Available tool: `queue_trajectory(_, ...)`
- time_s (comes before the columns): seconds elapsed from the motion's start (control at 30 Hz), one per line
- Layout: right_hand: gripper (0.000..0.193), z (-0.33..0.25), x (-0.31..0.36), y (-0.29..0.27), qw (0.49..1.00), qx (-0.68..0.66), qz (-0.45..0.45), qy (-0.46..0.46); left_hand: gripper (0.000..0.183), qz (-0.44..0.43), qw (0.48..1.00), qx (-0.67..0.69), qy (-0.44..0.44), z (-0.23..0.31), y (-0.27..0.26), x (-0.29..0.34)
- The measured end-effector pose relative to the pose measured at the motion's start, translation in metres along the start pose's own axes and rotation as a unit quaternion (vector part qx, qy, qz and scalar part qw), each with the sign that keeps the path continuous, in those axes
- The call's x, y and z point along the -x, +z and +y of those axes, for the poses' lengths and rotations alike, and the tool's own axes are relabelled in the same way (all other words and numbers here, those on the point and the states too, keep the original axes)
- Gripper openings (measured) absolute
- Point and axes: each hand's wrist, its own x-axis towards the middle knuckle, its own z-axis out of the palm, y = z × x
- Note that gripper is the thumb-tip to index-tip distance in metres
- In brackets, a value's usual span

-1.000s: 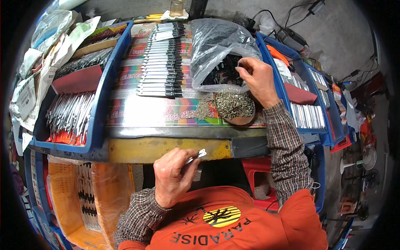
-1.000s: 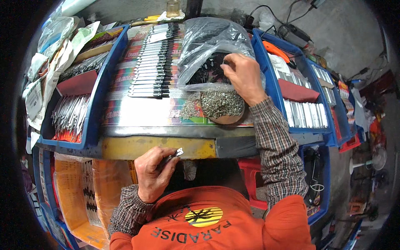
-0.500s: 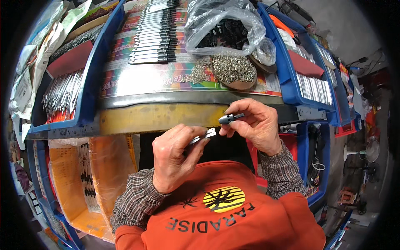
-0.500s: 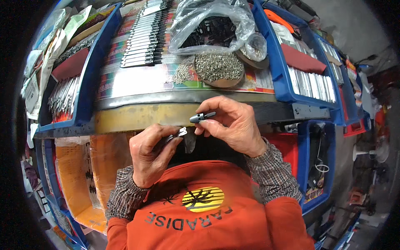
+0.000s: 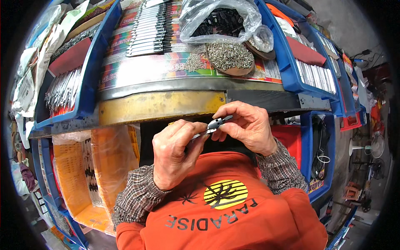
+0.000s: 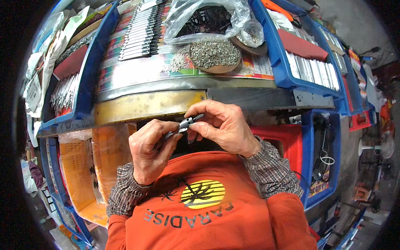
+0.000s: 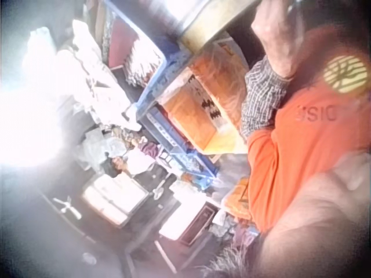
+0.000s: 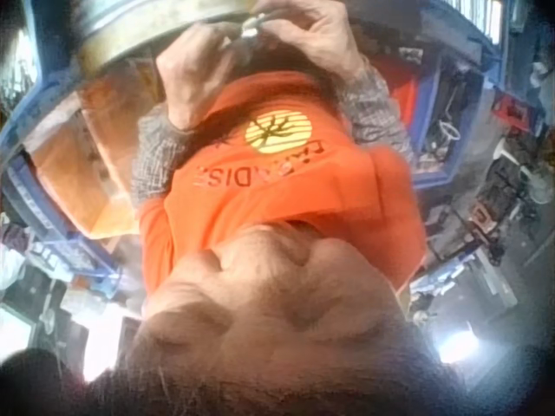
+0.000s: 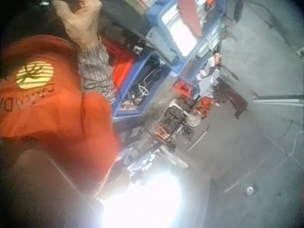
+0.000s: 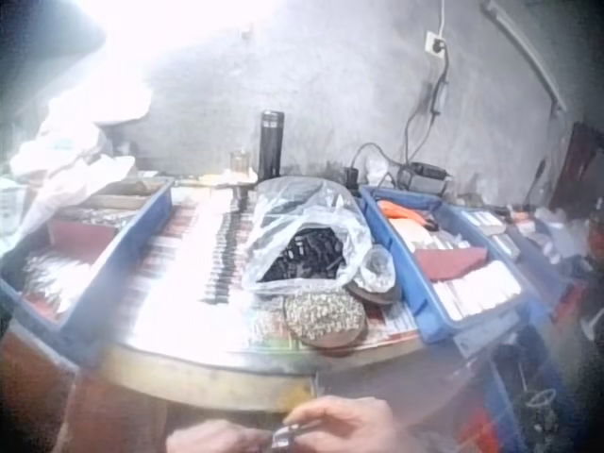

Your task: The person assembles wiper blade components by taking metal strips and plastic parts from bins, fitting the pieces together by hand, and lining up the assembled components in rows on the table.

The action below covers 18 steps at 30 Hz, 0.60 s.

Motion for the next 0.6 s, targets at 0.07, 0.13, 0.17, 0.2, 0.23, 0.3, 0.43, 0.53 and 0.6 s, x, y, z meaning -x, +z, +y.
queue_trajectory(0.07,0.021,0.001,0.0,0.0,1.0,-0.01,-0.003,0.002,0.019,-0.006,1.0,-0.004,-0.003,0.0,0.0,0.001)
queue_trajectory(0.13,0.02,0.004,0.0,0.001,1.0,-0.027,-0.01,0.008,0.02,-0.005,1.0,-0.011,0.004,-0.001,0.001,0.003)
queue_trajectory(0.17,0.019,0.006,0.0,0.001,0.999,-0.041,-0.016,0.012,0.02,-0.006,1.0,-0.01,0.002,-0.002,0.002,0.004)
queue_trajectory(0.2,0.019,0.007,0.0,0.0,0.999,-0.042,-0.015,0.014,0.02,-0.004,1.0,-0.011,0.009,-0.003,0.003,0.004)
queue_trajectory(0.23,0.019,0.008,0.0,0.0,0.998,-0.047,-0.03,0.017,0.02,-0.002,1.0,-0.011,0.016,-0.004,0.004,0.006)
queue_trajectory(0.3,0.018,0.011,0.0,-0.002,0.997,-0.053,-0.044,0.024,0.02,-0.002,1.0,-0.01,0.027,-0.009,0.007,0.01)
queue_trajectory(0.43,0.017,0.019,0.004,-0.004,0.995,-0.056,-0.073,0.024,0.021,-0.002,0.999,-0.014,0.044,-0.011,0.011,0.016)
queue_trajectory(0.53,0.016,0.024,0.004,-0.007,0.995,0.018,-0.1,-0.008,0.022,-0.01,0.999,-0.013,0.035,-0.015,0.015,0.023)
queue_trajectory(0.6,0.015,0.027,0.005,-0.008,0.988,0.084,-0.121,-0.041,0.023,-0.015,0.999,-0.011,0.032,-0.018,0.016,0.027)
